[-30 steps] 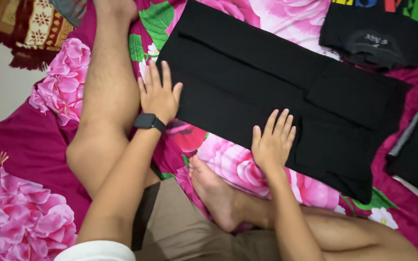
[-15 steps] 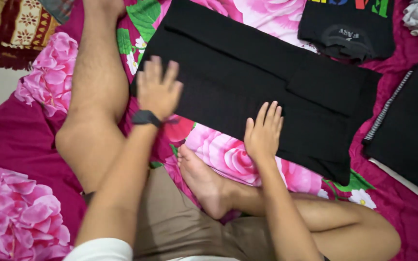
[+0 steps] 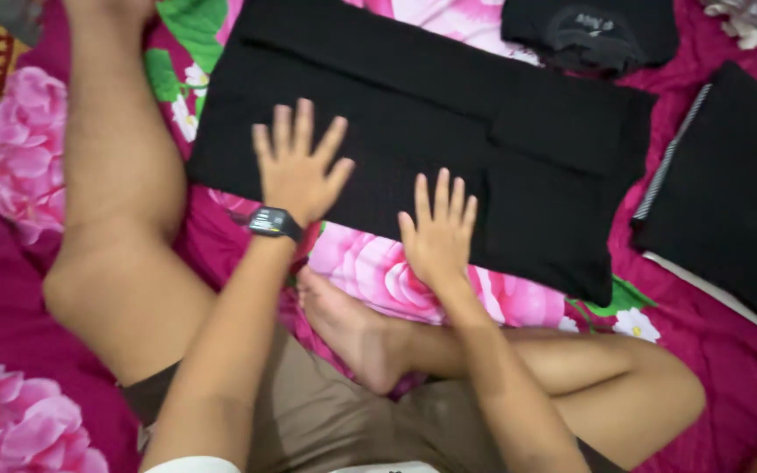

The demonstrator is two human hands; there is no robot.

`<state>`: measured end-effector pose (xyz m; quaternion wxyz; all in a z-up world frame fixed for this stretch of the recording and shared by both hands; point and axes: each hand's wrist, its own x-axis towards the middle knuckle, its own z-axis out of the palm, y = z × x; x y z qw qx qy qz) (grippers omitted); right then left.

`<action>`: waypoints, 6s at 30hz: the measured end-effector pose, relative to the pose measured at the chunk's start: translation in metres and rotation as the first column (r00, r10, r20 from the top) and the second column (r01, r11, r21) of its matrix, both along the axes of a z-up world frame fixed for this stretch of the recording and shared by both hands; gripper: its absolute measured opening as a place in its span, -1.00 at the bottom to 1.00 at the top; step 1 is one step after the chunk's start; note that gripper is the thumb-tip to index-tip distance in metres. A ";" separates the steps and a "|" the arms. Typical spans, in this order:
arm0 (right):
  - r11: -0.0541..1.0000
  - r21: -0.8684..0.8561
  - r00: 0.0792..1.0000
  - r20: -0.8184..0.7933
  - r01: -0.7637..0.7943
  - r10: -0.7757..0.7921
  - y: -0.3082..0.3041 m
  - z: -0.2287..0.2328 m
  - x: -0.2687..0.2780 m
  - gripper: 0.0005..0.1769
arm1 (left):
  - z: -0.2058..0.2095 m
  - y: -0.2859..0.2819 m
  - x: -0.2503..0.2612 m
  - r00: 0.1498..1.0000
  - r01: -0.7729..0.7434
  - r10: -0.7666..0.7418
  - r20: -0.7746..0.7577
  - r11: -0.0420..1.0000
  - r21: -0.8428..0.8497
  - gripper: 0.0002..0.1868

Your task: Folding a black t-shirt while sitting on a bed with a floral bedspread.

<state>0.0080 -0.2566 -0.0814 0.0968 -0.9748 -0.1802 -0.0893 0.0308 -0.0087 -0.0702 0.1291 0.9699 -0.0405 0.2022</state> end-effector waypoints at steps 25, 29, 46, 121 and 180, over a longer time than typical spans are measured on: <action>0.932 -0.095 0.674 -0.717 -0.349 0.179 -0.187 0.082 -0.042 -0.27 | -0.014 0.016 0.025 0.918 -0.345 0.344 -0.196 0.938 0.028 -0.31; 0.675 0.619 0.612 -0.730 0.401 0.305 -0.218 0.106 0.010 -0.58 | 0.055 -0.094 0.010 0.992 -0.082 0.058 -0.111 0.972 -0.222 -0.55; 0.721 0.571 0.899 -0.072 0.393 -0.432 -0.228 0.040 0.060 -0.80 | -0.001 -0.241 0.035 0.956 -0.283 0.049 -0.288 0.399 -0.872 -0.59; 0.898 -0.402 0.789 -0.486 0.179 -0.375 -0.246 0.081 -0.011 -0.54 | 0.000 -0.215 -0.059 0.932 0.293 -0.350 -0.091 0.878 -0.380 -0.72; 0.900 -0.188 0.426 -0.831 0.392 -0.359 -0.302 0.027 0.012 -0.43 | 0.029 0.087 -0.010 0.816 0.218 -0.143 -0.560 0.973 0.070 -0.48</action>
